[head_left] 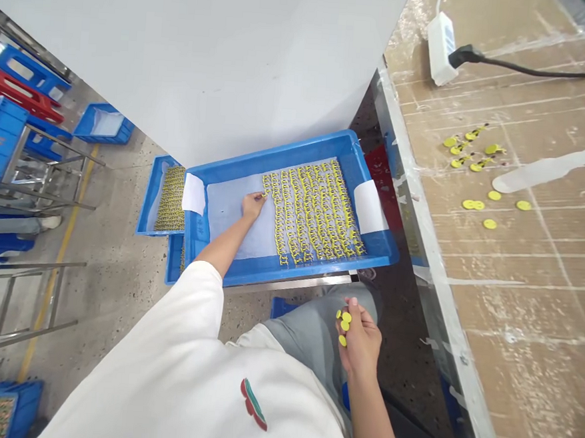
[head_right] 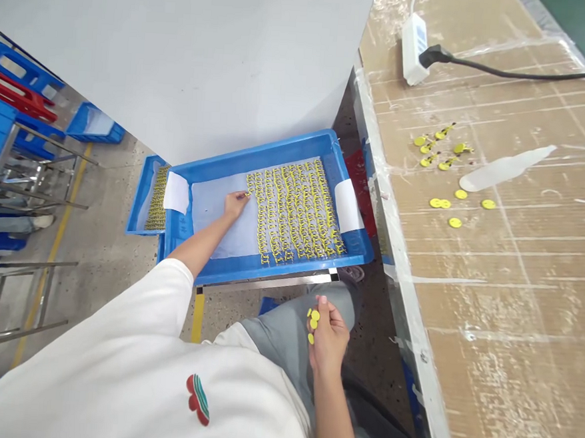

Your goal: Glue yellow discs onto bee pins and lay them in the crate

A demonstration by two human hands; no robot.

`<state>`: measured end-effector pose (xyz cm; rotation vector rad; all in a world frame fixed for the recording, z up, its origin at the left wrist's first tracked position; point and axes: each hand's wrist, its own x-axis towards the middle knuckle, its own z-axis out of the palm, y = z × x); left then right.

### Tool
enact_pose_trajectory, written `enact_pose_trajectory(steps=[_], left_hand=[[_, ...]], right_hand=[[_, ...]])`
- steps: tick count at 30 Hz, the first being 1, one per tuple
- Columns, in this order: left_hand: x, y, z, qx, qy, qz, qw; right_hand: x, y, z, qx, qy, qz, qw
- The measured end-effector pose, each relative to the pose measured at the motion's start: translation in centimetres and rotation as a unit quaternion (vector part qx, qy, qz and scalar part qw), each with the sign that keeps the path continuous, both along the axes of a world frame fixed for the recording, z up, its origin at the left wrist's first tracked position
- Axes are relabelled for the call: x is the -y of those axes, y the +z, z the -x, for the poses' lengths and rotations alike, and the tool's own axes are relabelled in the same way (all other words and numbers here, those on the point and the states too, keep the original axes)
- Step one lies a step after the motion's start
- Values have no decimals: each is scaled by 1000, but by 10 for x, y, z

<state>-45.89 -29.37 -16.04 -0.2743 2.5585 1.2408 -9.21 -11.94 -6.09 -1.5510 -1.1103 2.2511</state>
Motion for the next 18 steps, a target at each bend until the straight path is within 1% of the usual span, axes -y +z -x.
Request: enact_pose_trajectory(steps=[4, 10, 14, 16, 18], left_hand=[[1, -8, 8, -2, -16, 24, 1000], [3, -9, 10, -1, -25, 26, 999], [0, -2, 7, -1, -19, 10, 1000], [-2, 5, 6, -1, -10, -1, 1000], [-4, 16, 3, -5, -1, -17, 1000]], right_hand=[[-2, 2, -2, -3, -5, 0, 1000], [4, 0, 3, -11, -3, 8, 1000], [8, -2, 3, -8, 13, 13, 1000], [8, -1, 4, -7, 13, 16, 1000], [7, 1, 6, -13, 9, 18, 1000]])
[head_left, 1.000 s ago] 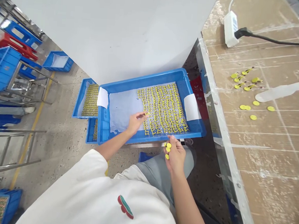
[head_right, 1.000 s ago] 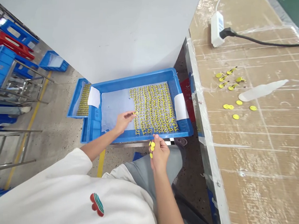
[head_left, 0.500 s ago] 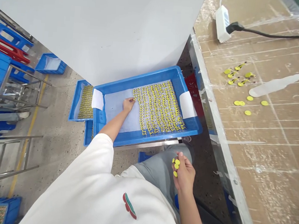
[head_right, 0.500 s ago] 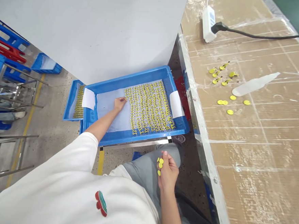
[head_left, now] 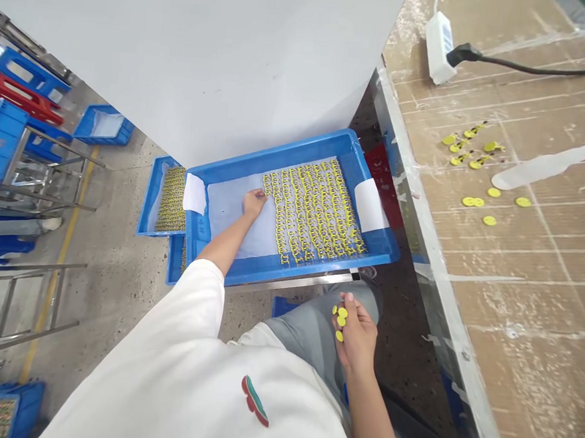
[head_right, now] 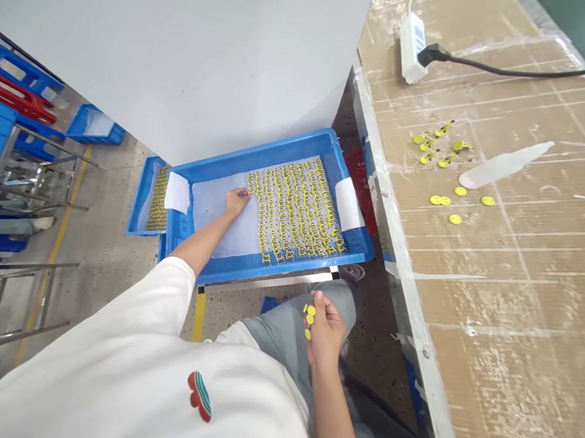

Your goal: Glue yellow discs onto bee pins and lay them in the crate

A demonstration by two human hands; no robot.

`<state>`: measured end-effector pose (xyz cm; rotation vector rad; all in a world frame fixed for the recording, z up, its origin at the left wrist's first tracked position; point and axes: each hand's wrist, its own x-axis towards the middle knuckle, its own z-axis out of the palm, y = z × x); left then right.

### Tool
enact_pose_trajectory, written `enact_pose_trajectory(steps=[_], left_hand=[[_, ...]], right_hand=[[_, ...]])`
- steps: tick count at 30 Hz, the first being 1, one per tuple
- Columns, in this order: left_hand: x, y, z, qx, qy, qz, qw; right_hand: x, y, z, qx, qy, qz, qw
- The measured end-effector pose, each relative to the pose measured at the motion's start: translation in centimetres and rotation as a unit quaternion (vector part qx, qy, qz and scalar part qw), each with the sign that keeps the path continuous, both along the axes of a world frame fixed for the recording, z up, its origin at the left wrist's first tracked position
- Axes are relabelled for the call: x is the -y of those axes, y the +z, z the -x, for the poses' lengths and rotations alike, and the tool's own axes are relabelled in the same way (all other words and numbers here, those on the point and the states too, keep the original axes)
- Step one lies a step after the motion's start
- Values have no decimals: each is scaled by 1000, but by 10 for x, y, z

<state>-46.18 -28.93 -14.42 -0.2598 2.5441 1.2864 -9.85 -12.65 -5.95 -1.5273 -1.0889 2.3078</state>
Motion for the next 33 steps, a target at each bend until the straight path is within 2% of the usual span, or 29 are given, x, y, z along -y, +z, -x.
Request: enact_pose_trajectory(steps=[2, 4, 7, 11, 13, 14, 16, 19, 22, 26, 33], left_hand=[[-4, 14, -9, -7, 3, -25, 1000], [-11, 29, -30, -9, -12, -64, 998], [-23, 57, -88, 25, -86, -151, 984], [-34, 92, -179, 118, -212, -256, 936], [-37, 104, -210, 171, -249, -326, 896], [-38, 108, -220, 181, -247, -353, 884], [-38, 112, -229, 193, -222, -389, 873], [-36, 114, -226, 183, -193, -404, 875], [-34, 117, -223, 140, -207, -396, 884], [-33, 121, -226, 105, -205, -377, 897], [-35, 127, -237, 86, -182, -400, 894]], right_hand=[[-1, 3, 6, -12, -5, 0, 1000], [-3, 8, 15, -29, -9, -4, 1000], [-5, 15, 34, -64, -6, -24, 998], [-2, 22, 59, -108, 9, -69, 992], [1, 24, 67, -122, 19, -83, 989], [3, 25, 69, -129, 23, -86, 988], [5, 26, 72, -147, 30, -87, 985], [8, 26, 72, -173, 50, -75, 981], [9, 26, 72, -179, 65, -68, 979], [10, 26, 74, -180, 54, -67, 980], [9, 33, 74, -205, 40, -53, 976]])
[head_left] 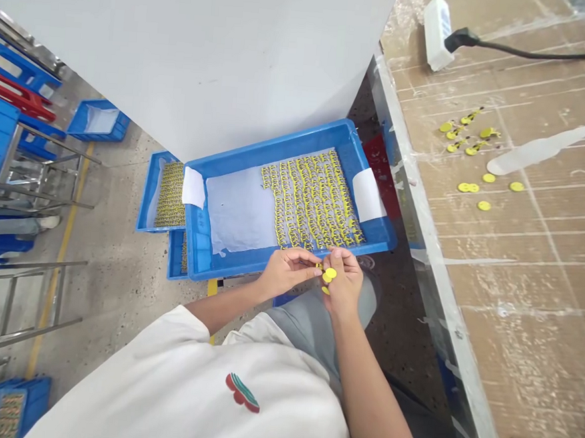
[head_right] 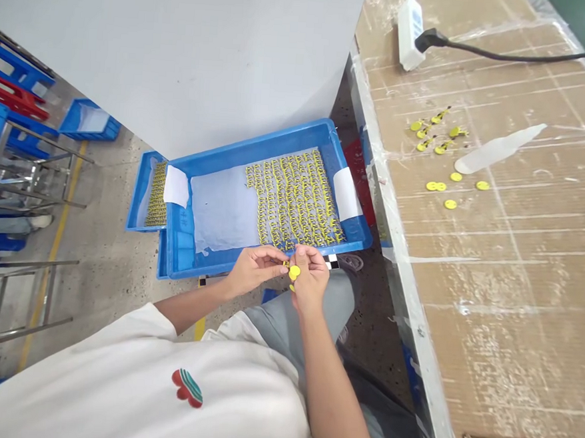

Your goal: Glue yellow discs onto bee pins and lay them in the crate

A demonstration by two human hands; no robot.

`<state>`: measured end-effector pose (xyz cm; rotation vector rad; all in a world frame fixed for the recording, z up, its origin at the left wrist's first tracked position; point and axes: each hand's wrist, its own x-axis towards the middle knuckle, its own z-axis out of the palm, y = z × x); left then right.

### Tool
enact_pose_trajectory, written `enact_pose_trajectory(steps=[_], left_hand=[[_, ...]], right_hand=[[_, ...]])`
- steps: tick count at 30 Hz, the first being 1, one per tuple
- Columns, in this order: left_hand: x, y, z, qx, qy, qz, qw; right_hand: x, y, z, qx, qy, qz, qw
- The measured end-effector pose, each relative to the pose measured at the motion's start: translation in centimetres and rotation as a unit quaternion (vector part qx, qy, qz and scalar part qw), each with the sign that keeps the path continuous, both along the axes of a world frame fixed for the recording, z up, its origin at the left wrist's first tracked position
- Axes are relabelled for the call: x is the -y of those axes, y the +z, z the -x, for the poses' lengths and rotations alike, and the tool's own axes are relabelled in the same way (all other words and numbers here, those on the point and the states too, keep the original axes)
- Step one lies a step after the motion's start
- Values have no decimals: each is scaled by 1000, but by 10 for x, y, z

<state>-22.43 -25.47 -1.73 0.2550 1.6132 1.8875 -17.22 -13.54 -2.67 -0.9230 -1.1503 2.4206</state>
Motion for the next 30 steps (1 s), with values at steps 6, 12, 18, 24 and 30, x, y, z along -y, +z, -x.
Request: enact_pose_trajectory(steps=[6, 12, 18, 24, 30], left_hand=[[0, 5, -4, 130, 15, 11, 991], [1, 7, -6, 192, 40, 2, 981], [5, 18, -7, 122, 40, 25, 991], [11, 7, 7, -11, 92, 65, 994], [24, -44, 58, 30, 143, 121, 982]], right_hand=[[0, 4, -1, -5, 6, 19, 1000], [0, 3, -3, -14, 20, 65, 998], [-4, 4, -8, -55, 19, 126, 990], [-8, -2, -15, -58, 11, 154, 986], [-19, -19, -34, 10, -12, 143, 990]])
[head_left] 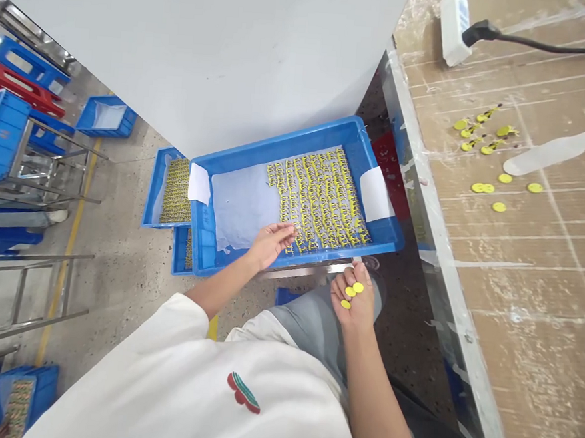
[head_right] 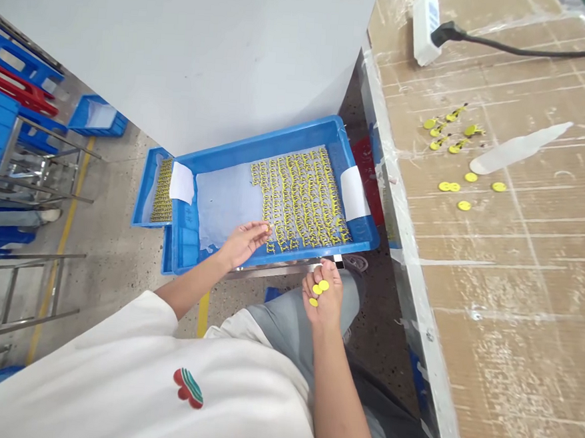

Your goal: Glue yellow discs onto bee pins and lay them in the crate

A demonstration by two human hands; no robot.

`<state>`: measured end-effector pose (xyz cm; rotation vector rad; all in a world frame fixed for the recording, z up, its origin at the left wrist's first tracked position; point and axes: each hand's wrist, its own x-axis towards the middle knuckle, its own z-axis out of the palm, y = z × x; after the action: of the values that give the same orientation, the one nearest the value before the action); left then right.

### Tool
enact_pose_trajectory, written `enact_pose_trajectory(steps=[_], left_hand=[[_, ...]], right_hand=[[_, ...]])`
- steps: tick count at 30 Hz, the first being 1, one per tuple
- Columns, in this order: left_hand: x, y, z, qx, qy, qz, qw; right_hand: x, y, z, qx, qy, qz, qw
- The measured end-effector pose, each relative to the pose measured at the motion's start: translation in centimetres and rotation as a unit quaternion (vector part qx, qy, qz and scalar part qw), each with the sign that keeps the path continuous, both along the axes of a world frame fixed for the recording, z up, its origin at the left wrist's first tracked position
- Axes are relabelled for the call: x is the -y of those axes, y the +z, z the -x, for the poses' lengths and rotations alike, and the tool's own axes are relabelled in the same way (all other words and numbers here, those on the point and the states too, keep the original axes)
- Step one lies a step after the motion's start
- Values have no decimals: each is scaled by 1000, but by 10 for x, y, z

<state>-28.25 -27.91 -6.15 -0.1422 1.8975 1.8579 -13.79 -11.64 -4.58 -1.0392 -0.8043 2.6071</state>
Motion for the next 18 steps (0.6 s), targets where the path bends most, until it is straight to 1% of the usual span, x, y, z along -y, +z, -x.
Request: enact_pose_trajectory(steps=[4, 6, 8, 13, 18], left_hand=[[17, -39, 53, -67, 67, 88, 992], [26, -54, 77, -103, 75, 133, 983], [33, -66, 97, -129, 70, 176, 973], [38, -89, 130, -168, 32, 273, 947], [35, -104, 153, -181, -19, 332, 925]], right_hand=[[-8, -14, -19, 25, -15, -8, 1000], [-11, -20, -28, 38, -23, -9, 999], [-14, -24, -37, 52, -31, -11, 998], [-18, -29, -47, 72, -49, -13, 996], [-17, -30, -48, 76, -53, -9, 996]])
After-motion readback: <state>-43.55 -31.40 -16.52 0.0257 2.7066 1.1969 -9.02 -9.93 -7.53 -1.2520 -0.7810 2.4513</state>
